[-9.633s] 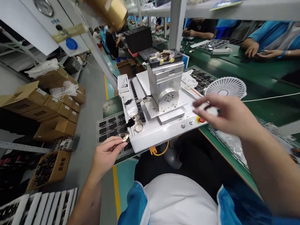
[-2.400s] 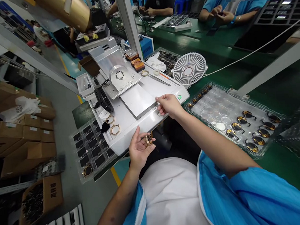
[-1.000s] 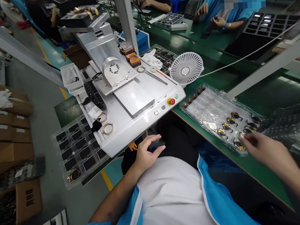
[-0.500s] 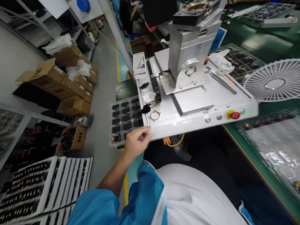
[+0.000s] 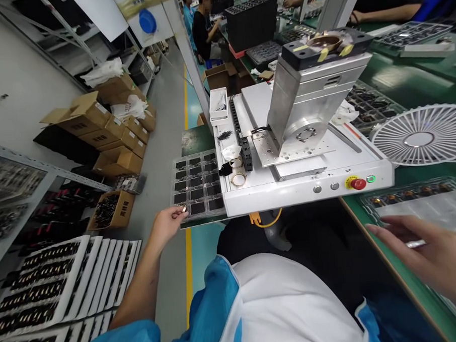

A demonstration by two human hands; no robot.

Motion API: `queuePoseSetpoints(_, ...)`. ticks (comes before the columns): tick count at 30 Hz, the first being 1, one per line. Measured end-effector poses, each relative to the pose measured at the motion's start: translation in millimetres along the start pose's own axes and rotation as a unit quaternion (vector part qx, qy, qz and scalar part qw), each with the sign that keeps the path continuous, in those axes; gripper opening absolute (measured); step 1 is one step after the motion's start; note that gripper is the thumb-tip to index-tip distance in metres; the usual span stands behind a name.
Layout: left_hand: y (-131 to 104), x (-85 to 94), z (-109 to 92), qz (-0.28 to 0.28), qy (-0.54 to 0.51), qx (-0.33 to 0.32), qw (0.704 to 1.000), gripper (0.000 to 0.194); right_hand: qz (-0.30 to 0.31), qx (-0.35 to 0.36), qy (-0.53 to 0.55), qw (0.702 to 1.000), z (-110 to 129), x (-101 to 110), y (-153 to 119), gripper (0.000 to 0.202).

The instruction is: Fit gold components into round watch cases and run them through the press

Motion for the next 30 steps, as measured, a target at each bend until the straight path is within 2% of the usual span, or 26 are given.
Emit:
queuePoseSetpoints(2,-3,13.1,-18,-0.036,-0.041,-0.055,0.997,0.031,-0.027,0.063,0.081,0.994,48,26,3,0.036)
queuePoseSetpoints(4,-10,30.6,-50,-0.085,-0.095,-0.152,0.98,0.027,-0.078,0.146,0.145,0.975,97,63,9,0.025)
queuePoseSetpoints(7,-25,53.2,-112,-0.137,-0.146,-0.307,0.931,0.014,-0.186,0.281,0.179,0.925,160,123,31,0.015)
queuePoseSetpoints(9,-34,64.3,-149,-0.159,-0.15,-0.369,0.903,0.009,-0.25,0.353,0.176,0.884,195,156,54,0.017)
queuePoseSetpoints(10,-37,69.6,-164,-0.172,-0.146,-0.387,0.894,0.008,-0.261,0.375,0.178,0.872,210,167,69,0.018)
queuePoseSetpoints(12,-40,81.8,-187,-0.206,-0.14,-0.406,0.879,0.007,-0.229,0.404,0.173,0.869,238,176,103,0.021)
queuePoseSetpoints(16,-42,110.7,-217,-0.255,-0.182,-0.446,0.838,0.022,-0.102,0.434,0.165,0.88,283,169,158,0.028)
queuePoseSetpoints(20,-33,139.9,-264,-0.259,-0.206,-0.495,0.804,0.022,-0.012,0.472,0.173,0.864,313,156,183,0.021)
queuePoseSetpoints(23,-14,160.3,-315,-0.266,-0.198,-0.493,0.804,0.019,0.029,0.475,0.192,0.858,325,152,191,0.018)
queuePoseSetpoints(25,2,169.7,-354,-0.272,-0.18,-0.485,0.811,0.024,0.016,0.474,0.228,0.85,326,159,191,0.02)
queuePoseSetpoints(27,16,173.2,-395,-0.266,-0.15,-0.49,0.816,0.03,-0.028,0.465,0.274,0.841,317,172,187,0.019)
queuePoseSetpoints(30,33,162.1,-449,-0.213,-0.053,-0.506,0.834,0.039,-0.094,0.434,0.339,0.83,284,186,173,0.018)
Point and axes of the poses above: each hand's wrist, its own y-axis towards the middle knuckle, its own x-axis out of the back of the hand, z = x × y, the point moved 10 cm from there along y, towards the middle knuckle, and after that the axes turned 9 degrees about y, right-handed, at the moved point
